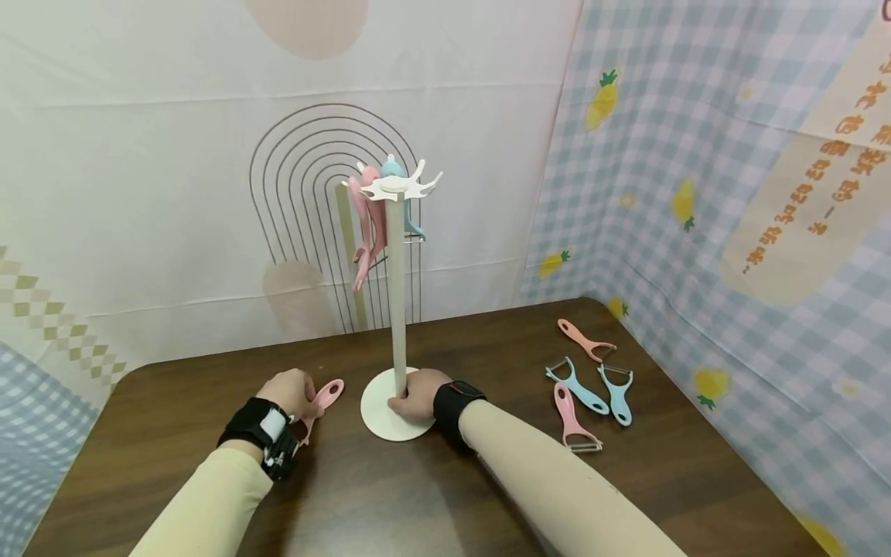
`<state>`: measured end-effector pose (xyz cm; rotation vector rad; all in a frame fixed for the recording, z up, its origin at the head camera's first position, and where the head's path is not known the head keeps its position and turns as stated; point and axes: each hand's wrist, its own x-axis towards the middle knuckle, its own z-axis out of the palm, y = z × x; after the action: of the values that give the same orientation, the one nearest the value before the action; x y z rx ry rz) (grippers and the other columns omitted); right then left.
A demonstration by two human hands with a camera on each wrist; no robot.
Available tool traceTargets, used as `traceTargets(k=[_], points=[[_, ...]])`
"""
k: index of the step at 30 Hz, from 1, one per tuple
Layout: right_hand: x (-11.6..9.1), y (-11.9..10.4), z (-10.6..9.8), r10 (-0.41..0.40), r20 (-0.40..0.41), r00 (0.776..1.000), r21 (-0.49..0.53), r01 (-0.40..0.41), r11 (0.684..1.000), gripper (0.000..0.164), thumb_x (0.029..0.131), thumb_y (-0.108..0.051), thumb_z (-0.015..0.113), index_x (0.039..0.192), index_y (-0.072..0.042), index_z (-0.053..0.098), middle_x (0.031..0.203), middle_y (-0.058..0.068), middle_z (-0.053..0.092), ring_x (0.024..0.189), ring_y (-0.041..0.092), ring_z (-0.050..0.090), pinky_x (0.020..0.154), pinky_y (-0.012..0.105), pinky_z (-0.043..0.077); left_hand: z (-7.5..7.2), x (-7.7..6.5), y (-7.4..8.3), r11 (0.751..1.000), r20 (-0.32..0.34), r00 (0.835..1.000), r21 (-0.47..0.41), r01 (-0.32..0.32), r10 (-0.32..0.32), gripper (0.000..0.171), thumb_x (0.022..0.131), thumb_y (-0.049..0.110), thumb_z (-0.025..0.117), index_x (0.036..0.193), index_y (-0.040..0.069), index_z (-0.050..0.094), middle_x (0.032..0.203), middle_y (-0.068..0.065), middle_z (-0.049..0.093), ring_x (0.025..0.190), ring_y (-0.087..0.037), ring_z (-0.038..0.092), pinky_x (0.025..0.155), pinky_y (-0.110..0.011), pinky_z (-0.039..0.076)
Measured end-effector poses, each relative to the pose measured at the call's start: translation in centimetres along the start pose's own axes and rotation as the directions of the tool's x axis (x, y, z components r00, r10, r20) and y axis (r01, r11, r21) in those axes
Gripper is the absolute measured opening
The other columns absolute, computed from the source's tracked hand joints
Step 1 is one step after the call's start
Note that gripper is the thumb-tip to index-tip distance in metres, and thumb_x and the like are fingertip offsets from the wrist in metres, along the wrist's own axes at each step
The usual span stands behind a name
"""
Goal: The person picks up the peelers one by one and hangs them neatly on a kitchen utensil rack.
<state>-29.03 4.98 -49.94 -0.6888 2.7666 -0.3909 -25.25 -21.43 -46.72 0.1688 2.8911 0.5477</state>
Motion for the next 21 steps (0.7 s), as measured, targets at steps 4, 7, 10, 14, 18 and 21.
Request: traceTargets(k=[4, 7, 10, 14, 18, 21], points=[[0.1, 0.1, 0.1, 0.002, -0.006, 1.0, 0.005, -0.002, 1.0, 0.034, 0.089, -0.05, 0.059, 0.091, -0.018, 0.07, 0.071, -0.01, 0.061, 0.069, 0.009, 0.055, 0.067, 0.026, 0.044, -0.3, -0.6, 0.0, 1.0, -0.009, 1.0, -0.014, 0.003, -0.003, 0.023, 0.072, 0.018, 0.084, 0.073, 0.01, 0.062, 0.07, -0.002, 0.059, 0.067, -0.022, 0.053, 0.061, -0.037, 0.044], [0.0, 0.1, 0.2, 0.008, -0.005, 1.0, 0.01, -0.008, 1.0, 0.034, 0.089, -0.05, 0.059, 0.09, -0.018, 0.069, 0.07, -0.01, 0.06, 0.069, 0.009, 0.055, 0.067, 0.026, 0.044, -0.7, -1.0, -0.1, 1.0, -0.038, 0.999, -0.026, -0.009, 0.008, 0.02, 0.074, 0.017, 0.083, 0.074, 0.01, 0.064, 0.071, -0.002, 0.06, 0.067, -0.022, 0.053, 0.061, -0.037, 0.044], [0.0, 0.0, 0.2, 0.016, -0.002, 1.0, 0.016, -0.016, 1.0, 0.033, 0.089, -0.049, 0.059, 0.09, -0.018, 0.07, 0.07, -0.01, 0.06, 0.069, 0.009, 0.055, 0.067, 0.026, 0.044, -1.3, -1.4, -0.2, 0.999, -0.095, 0.995, -0.034, -0.03, 0.026, 0.018, 0.077, 0.018, 0.08, 0.076, 0.009, 0.064, 0.072, -0.002, 0.06, 0.066, -0.021, 0.053, 0.059, -0.037, 0.043], [-0.1, -0.1, 0.1, 0.019, -0.004, 1.0, 0.018, -0.019, 1.0, 0.032, 0.089, -0.049, 0.059, 0.088, -0.018, 0.069, 0.069, -0.01, 0.06, 0.069, 0.009, 0.055, 0.066, 0.026, 0.044, -2.3, -1.6, -0.5, 0.997, -0.182, 0.983, -0.058, -0.051, 0.04, 0.016, 0.084, 0.018, 0.075, 0.081, 0.008, 0.064, 0.072, -0.001, 0.06, 0.064, -0.019, 0.054, 0.059, -0.037, 0.043], [-0.1, -0.1, 0.2, 0.014, -0.003, 1.0, 0.015, -0.014, 1.0, 0.032, 0.089, -0.048, 0.06, 0.086, -0.018, 0.068, 0.068, -0.009, 0.059, 0.068, 0.01, 0.055, 0.066, 0.026, 0.044, -3.4, -1.7, -0.5, 0.993, -0.278, 0.958, -0.081, -0.091, 0.065, 0.013, 0.09, 0.019, 0.069, 0.088, 0.007, 0.066, 0.075, -0.001, 0.063, 0.066, -0.018, 0.056, 0.061, -0.037, 0.044], [0.0, 0.0, 0.2, 0.008, -0.001, 1.0, 0.015, -0.008, 1.0, 0.032, 0.09, -0.048, 0.059, 0.09, -0.018, 0.069, 0.069, -0.009, 0.06, 0.067, 0.009, 0.055, 0.066, 0.026, 0.044, -4.1, -1.9, -0.3, 0.986, -0.384, 0.918, -0.086, -0.142, 0.099, 0.012, 0.092, 0.017, 0.067, 0.093, 0.005, 0.067, 0.076, -0.003, 0.064, 0.067, -0.018, 0.057, 0.062, -0.038, 0.044]])
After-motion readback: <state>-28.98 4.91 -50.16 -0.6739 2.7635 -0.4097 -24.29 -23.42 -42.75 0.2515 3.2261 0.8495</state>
